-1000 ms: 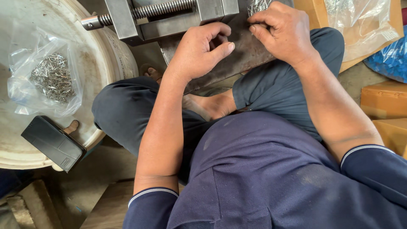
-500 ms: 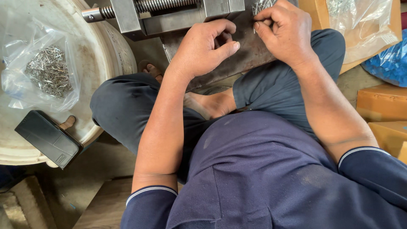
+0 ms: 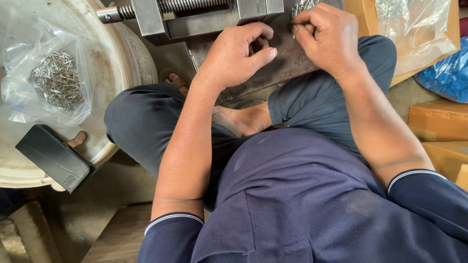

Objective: The person sits on the floor and uses a bench vise to assemble small metal components. They pick up individual pieces from a pile, place them into the vise jaws, and tighten the screw mechanism to secure them.

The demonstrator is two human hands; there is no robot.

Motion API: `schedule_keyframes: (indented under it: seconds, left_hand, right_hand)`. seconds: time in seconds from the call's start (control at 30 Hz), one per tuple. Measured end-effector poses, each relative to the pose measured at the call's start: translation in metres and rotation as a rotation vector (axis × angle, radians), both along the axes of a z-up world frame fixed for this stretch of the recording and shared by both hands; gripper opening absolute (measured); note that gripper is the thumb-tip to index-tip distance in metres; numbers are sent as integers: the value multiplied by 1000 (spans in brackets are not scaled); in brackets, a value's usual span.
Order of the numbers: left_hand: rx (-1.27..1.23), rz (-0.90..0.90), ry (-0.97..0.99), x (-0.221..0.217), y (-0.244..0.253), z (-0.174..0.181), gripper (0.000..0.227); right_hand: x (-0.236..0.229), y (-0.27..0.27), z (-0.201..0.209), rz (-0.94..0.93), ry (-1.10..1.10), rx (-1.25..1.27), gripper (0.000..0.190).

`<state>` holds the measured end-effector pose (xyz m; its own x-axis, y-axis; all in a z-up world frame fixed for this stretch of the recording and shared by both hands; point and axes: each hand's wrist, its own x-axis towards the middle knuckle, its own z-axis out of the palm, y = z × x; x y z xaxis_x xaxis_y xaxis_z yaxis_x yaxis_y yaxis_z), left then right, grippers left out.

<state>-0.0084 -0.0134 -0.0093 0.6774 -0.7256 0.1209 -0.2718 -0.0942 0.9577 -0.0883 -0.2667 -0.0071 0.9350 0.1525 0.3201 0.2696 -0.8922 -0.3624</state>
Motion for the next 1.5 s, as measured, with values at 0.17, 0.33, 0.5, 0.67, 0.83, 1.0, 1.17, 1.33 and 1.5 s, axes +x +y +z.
schedule_keyframes:
  seconds: [0.17,0.33,0.5,0.67,0.83,1.0,1.17,1.33,1.5]
  left_hand:
    - [8,12,-3,0,1,2,31]
    - [-114,-62,155,-7,-8,2,31]
    - [-281,-125,347,-11,-13,-4,29]
    - [-368,-148,469,-10,-15,-9,26]
    - [-228,-102,310,-8,-13,-9,24]
    - [-103,-84,77,-3,-7,-4,25]
    - [-93,-141,162,-2,-2,3,22]
    - [-118,-155,312,0,-1,1,25]
    - [-165,-178,310,3,-1,-2,27]
  right_hand:
    - [-3,14,-8,-82,113,413,9]
    - [-11,36,-13,-41,143,850,10]
    - [-10,52,-13,26,159,1152,12]
    - [-14,56,-10,-76,343,1536,14]
    - [-12,47,0,-53,394,1344,14]
    - [-1,24,23,148,301,562,10]
    - [12,22,39,181,319,809,9]
    - [53,32,45,157,-54,512,6]
    - [82,40,55,253,-161,250,5]
